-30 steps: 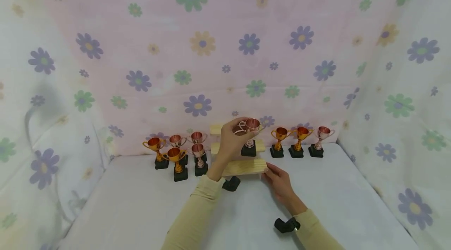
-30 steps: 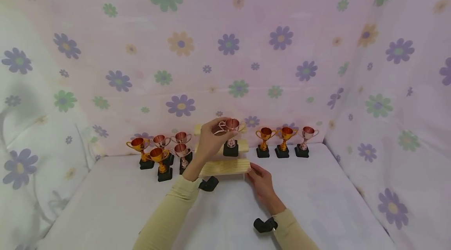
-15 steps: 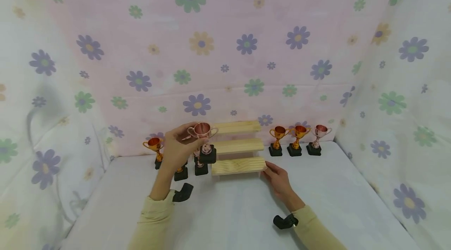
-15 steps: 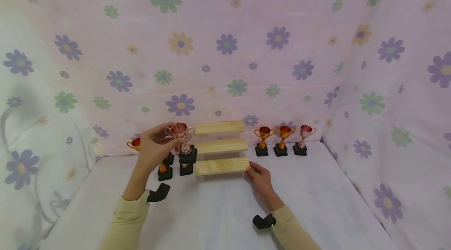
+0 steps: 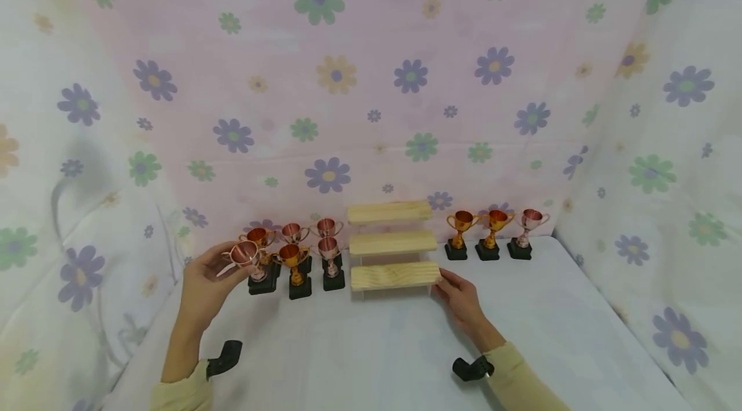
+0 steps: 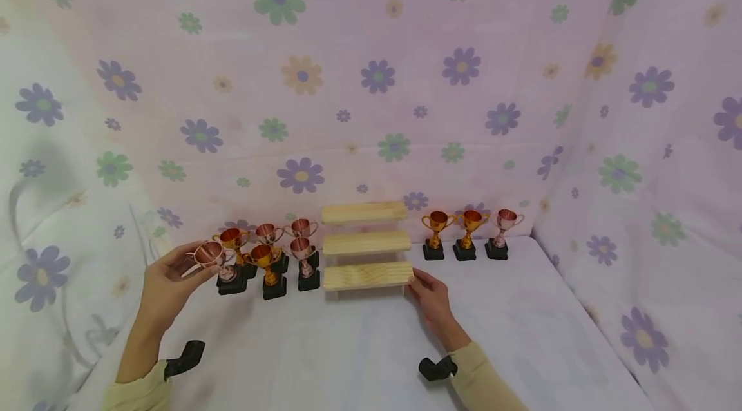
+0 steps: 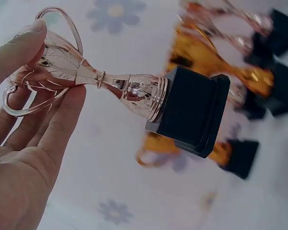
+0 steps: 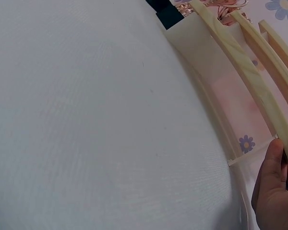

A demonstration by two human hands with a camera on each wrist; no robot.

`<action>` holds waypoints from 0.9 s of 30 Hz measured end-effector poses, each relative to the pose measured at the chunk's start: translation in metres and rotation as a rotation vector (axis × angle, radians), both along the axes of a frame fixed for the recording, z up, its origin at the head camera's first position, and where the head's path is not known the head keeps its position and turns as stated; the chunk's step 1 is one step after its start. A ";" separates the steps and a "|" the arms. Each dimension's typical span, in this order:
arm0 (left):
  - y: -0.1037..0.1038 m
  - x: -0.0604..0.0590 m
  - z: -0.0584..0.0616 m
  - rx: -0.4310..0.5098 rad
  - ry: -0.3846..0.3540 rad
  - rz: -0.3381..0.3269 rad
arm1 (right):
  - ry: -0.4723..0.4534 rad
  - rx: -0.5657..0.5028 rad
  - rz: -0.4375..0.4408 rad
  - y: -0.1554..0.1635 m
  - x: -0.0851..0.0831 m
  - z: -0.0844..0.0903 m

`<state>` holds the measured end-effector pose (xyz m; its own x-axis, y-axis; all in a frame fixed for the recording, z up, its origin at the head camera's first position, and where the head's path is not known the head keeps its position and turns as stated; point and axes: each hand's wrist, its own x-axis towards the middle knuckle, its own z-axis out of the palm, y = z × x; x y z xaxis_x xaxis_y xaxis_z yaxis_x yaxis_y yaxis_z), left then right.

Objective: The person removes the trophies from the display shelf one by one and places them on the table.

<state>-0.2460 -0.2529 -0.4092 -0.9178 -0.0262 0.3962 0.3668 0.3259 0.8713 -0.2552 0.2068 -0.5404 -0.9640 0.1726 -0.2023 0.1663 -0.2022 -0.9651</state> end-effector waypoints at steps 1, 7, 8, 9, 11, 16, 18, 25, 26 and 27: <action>-0.005 -0.002 -0.007 -0.008 -0.028 0.005 | 0.001 -0.001 -0.002 0.000 0.000 0.000; -0.017 -0.019 -0.046 -0.040 -0.132 0.046 | 0.035 -0.012 0.006 0.004 0.001 0.003; -0.016 -0.022 -0.050 -0.044 -0.145 0.057 | 0.041 -0.009 0.011 0.005 0.001 0.003; -0.015 -0.026 -0.053 -0.047 -0.160 0.066 | 0.041 -0.008 0.011 0.006 0.001 0.003; -0.013 -0.033 -0.058 -0.056 -0.188 0.075 | 0.029 -0.012 0.006 0.007 0.001 0.003; -0.010 -0.046 -0.063 -0.055 -0.244 0.077 | 0.006 -0.014 -0.001 0.009 0.001 0.005; -0.011 -0.049 -0.064 -0.054 -0.258 0.087 | 0.016 -0.012 0.006 0.009 0.002 0.004; -0.014 -0.051 -0.071 -0.025 -0.293 0.077 | 0.006 -0.007 0.002 0.008 0.004 0.003; -0.014 -0.051 -0.072 -0.018 -0.295 0.078 | 0.005 -0.004 0.002 0.008 0.005 0.003; -0.013 -0.051 -0.073 -0.012 -0.294 0.080 | 0.003 -0.003 0.001 0.008 0.005 0.003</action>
